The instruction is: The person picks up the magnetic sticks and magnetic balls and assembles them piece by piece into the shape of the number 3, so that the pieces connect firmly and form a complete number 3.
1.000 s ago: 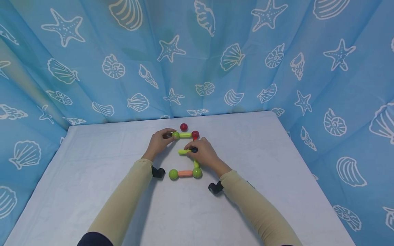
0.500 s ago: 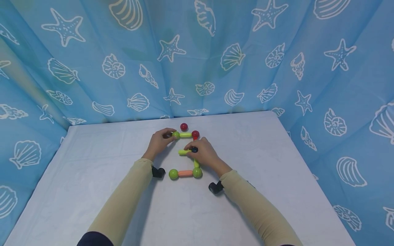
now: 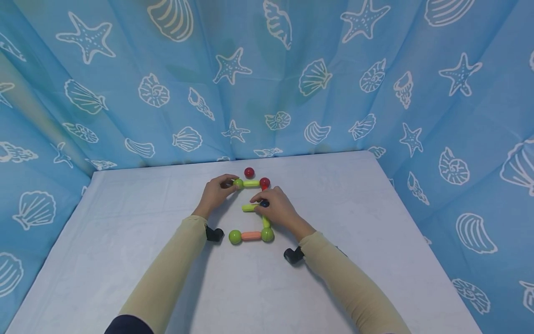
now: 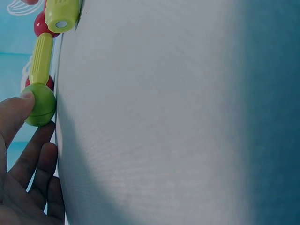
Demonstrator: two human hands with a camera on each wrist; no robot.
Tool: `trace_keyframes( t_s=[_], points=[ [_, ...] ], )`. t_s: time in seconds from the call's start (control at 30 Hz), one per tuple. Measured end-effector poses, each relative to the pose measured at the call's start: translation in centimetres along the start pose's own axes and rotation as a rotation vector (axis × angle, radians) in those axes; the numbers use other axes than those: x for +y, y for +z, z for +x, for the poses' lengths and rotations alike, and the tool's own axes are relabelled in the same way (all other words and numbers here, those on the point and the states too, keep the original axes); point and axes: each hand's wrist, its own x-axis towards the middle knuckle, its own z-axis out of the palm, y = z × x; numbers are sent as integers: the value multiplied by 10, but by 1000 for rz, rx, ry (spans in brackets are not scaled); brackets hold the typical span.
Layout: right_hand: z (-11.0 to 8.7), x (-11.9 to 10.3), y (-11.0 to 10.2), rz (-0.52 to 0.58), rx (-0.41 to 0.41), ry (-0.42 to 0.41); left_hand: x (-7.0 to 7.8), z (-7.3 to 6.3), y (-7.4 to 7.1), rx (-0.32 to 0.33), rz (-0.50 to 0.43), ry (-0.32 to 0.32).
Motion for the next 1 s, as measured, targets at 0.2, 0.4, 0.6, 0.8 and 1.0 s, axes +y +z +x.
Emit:
trace_keyframes(
  t_s=[0.2,0.4,0.6,0.8,1.0],
  points=[
    [-5,0,-4,-6,27,2,0,1,1,-4,-1,-5],
    [-12,6,-9,17,44,9,-1,0,1,-3,-4,11],
    [-17,13,-11,45,42,36,0,-1,-1,-3,-6,14],
    [-17,17,-11,85,29,55,2,-2,-1,-5,-10,12],
    [-19,17,-12,103,25,81,2,-2,-2,-8,4,11]
  ],
)
